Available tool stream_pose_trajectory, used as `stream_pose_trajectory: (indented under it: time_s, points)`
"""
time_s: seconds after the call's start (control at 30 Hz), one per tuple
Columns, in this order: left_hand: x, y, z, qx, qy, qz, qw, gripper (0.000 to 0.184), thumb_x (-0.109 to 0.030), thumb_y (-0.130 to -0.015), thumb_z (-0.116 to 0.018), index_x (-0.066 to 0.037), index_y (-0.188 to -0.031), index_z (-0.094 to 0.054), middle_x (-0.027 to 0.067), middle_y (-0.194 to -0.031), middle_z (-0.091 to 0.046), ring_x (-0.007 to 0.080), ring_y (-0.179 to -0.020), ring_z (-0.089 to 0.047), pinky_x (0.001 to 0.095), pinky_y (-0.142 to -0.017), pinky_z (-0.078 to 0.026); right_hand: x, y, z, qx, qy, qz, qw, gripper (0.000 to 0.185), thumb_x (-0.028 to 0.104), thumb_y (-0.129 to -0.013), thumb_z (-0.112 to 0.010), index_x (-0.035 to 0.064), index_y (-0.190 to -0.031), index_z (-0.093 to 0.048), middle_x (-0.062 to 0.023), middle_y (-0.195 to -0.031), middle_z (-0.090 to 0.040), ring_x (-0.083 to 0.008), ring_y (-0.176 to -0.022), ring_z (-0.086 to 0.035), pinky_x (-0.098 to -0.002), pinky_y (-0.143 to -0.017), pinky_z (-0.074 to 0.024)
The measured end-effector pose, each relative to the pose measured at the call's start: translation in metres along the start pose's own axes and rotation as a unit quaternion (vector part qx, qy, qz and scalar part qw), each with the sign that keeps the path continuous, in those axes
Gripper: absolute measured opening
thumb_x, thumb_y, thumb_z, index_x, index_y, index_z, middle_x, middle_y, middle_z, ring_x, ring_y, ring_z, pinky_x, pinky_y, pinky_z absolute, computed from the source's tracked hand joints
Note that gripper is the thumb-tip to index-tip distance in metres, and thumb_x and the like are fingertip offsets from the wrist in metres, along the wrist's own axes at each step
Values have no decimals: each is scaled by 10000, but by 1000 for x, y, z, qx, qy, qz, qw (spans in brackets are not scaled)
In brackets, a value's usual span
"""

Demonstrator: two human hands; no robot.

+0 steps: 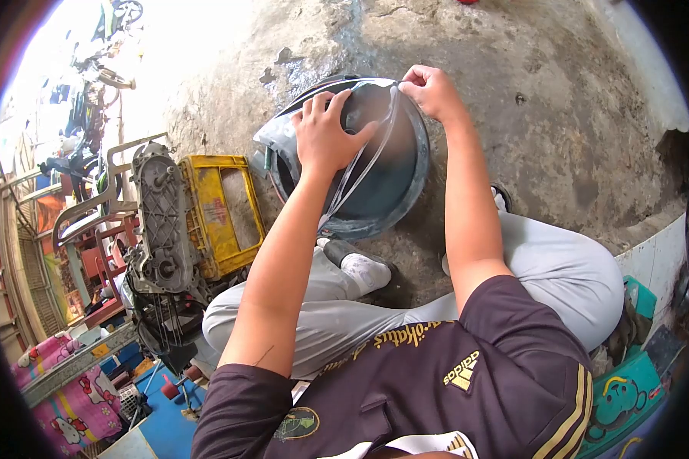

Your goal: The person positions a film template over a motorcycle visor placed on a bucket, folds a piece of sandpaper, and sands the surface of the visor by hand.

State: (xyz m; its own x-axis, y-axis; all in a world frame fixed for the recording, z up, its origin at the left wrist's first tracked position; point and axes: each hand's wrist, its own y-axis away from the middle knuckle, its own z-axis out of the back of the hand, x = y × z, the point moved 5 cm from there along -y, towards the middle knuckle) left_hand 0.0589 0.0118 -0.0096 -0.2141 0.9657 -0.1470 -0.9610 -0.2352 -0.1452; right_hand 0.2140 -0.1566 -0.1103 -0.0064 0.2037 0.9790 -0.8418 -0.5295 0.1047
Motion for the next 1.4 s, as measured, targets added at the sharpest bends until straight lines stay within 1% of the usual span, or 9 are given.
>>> stream_pose_trajectory:
  time_s: [0.17,0.27,0.47,0.57,0.77,0.83,1.07,1.13,1.4]
  points:
    - [-1,-1,1,-3,-4,1,1000,771,-620,-774,-811,-173,-1390,-686,94,-1354,-635,319,-1304,-563,515,-1128,-389,-1,-1,-2,51,-25,-20,998,178,165,-876,-777,1,-933,-740,-73,-790,-717,-160,-737,-638,-354,-714,-532]
    - [-1,-1,0,5,-7,5,1000,774,-621,-775,-811,-172,-1392,-685,95,-1349,-637,319,-1303,-563,512,-1128,-390,5,1,3,-41,25,-10,999,170,157,-883,-772,-2,-932,-738,-62,-782,-710,-146,-725,-628,-342,-705,-528]
    - [-1,-1,1,0,-5,1,1000,782,-626,-772,-814,-166,-1391,-684,94,-1341,-638,316,-1300,-566,511,-1126,-392,-6,-1,-1,50,-34,-12,998,175,158,-888,-765,-10,-926,-732,-56,-770,-704,-127,-722,-621,-334,-690,-519]
    - [-1,2,0,3,-2,1,1000,782,-627,-770,-814,-166,-1388,-685,100,-1345,-636,320,-1300,-567,514,-1123,-393,-8,3,-1,-20,25,7,999,163,149,-885,-767,-6,-920,-731,-40,-760,-696,-111,-705,-608,-325,-667,-506]
    - [0,-1,0,-5,3,-2,1000,777,-628,-767,-813,-171,-1384,-687,108,-1352,-630,326,-1300,-569,522,-1122,-390,-35,4,3,-77,-88,-42,992,120,130,-908,-763,14,-896,-732,-1,-765,-685,-87,-675,-585,-299,-634,-488]
    - [1,0,0,-6,5,-3,1000,774,-627,-767,-813,-174,-1382,-688,109,-1353,-629,326,-1299,-570,527,-1123,-387,-20,9,-5,24,-206,-77,975,113,120,-926,-756,13,-904,-729,6,-778,-692,-87,-685,-589,-295,-634,-490]
    - [3,1,0,-12,8,-4,1000,764,-631,-768,-810,-186,-1377,-691,109,-1349,-627,331,-1288,-578,535,-1121,-387,-13,3,-9,12,-149,-29,988,93,112,-952,-755,62,-899,-698,52,-732,-614,-44,-617,-505,-248,-549,-406]
    - [3,0,0,-15,4,-7,1000,763,-636,-768,-809,-186,-1374,-693,106,-1352,-628,331,-1287,-580,535,-1121,-388,-12,2,-7,-11,-108,-28,994,119,119,-926,-762,7,-915,-725,-1,-803,-704,-78,-729,-609,-282,-673,-508]
    - [0,1,1,-8,6,-3,1000,777,-638,-767,-810,-177,-1381,-690,104,-1363,-632,327,-1300,-573,533,-1126,-385,-12,4,-4,-16,-86,-29,996,134,132,-912,-774,8,-900,-724,-5,-774,-696,-78,-705,-593,-290,-660,-501]
